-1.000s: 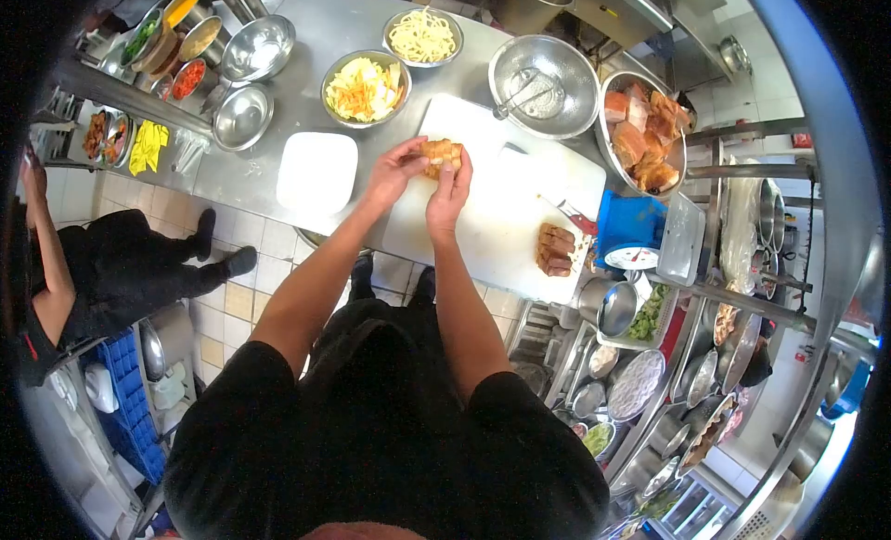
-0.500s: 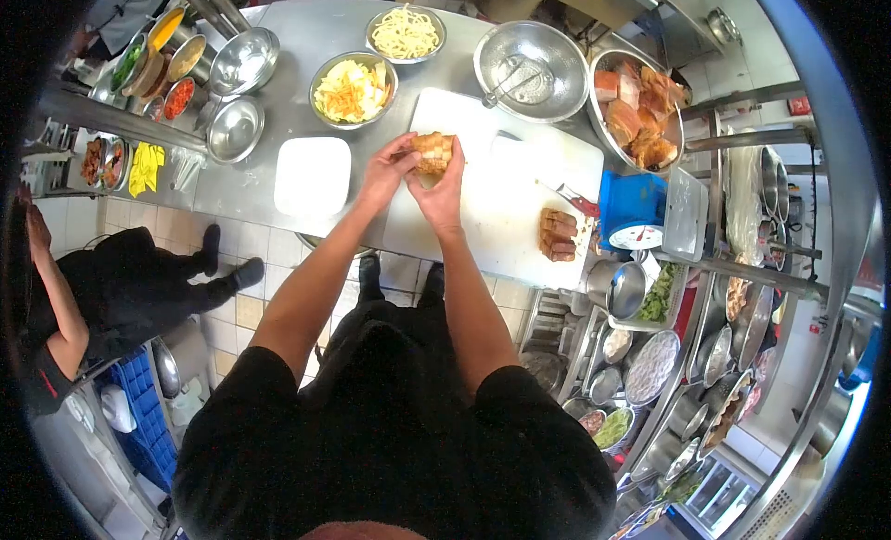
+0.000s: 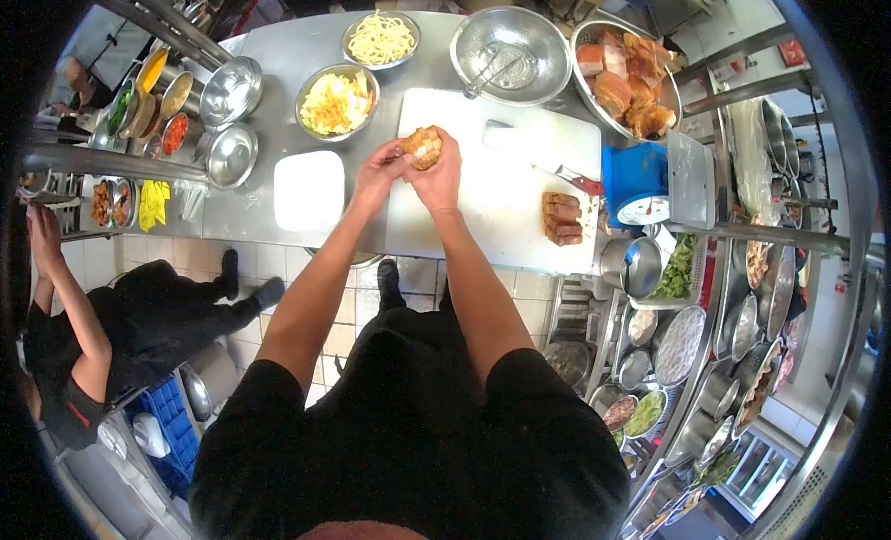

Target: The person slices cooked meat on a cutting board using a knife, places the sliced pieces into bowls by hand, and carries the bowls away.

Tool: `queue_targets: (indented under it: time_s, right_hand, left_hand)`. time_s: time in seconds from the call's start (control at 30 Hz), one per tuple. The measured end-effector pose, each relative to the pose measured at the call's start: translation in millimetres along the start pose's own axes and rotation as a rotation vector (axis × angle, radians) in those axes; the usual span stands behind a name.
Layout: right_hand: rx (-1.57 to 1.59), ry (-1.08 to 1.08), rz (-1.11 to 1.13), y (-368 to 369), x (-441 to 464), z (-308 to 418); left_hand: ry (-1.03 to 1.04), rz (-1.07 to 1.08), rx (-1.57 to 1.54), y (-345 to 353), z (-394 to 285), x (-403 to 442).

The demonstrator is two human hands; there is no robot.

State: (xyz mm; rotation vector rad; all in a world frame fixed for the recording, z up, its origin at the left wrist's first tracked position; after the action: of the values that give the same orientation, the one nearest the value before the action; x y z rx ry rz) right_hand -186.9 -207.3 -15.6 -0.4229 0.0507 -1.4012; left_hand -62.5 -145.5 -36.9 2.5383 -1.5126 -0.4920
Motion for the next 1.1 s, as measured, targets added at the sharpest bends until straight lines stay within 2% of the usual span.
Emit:
queue_targets:
  time_s: [0.1, 0.2, 0.3, 0.4, 0.6, 0.8, 1.0, 1.1]
  right_hand:
    - [0.043, 0.016, 0.005, -2.1, 0.5, 1.6]
    - [0.071, 0.026, 0.0, -1.3, -0.2, -1.7]
    - [0.074, 0.024, 0.001, -3.4, 0.3, -0.4]
    - [0.08, 0.018, -0.008, -4.1, 0.2, -1.9]
    - [0.089, 0.033, -0.015, -3.8, 2.3, -1.1]
    - [0.063, -0.03, -0.043, -5.4, 3.3, -1.4]
    - [0.096, -0.02, -0.041, -6.5, 4.2, -0.8]
    - [0.08, -0.031, -0.041, -9.5, 3.8, 4.0]
  left_hand:
    - [0.074, 0.029, 0.154, -5.1, 2.7, 6.8]
    - [0.346, -0.001, 0.46, -3.7, -21.1, 2.7]
    - [0.725, -0.004, 0.765, 12.7, -63.8, -13.3]
    - [0.9, 0.069, 1.003, 32.5, -82.1, -20.6]
    - [0.76, 0.115, 1.306, 50.3, -78.1, -10.9]
    - [0.776, 0.1, 1.411, 56.2, -71.2, -8.6]
    - [0.914, 0.094, 1.404, 56.0, -72.5, -5.7]
    - [0.992, 0.07, 1.232, 47.3, -89.3, -4.5]
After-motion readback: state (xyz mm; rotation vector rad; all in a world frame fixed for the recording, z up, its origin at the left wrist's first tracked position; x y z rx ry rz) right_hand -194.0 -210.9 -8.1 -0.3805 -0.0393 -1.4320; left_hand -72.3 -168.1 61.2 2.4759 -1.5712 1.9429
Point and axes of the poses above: each hand's wrist, its own x-axis towards the middle knuckle, its own y-axis out of the palm, z = x × y, the point moved 5 cm from there along x, towards the middle knuckle, and after that the axes turned 5 degrees about y, right-handed, at the moved point
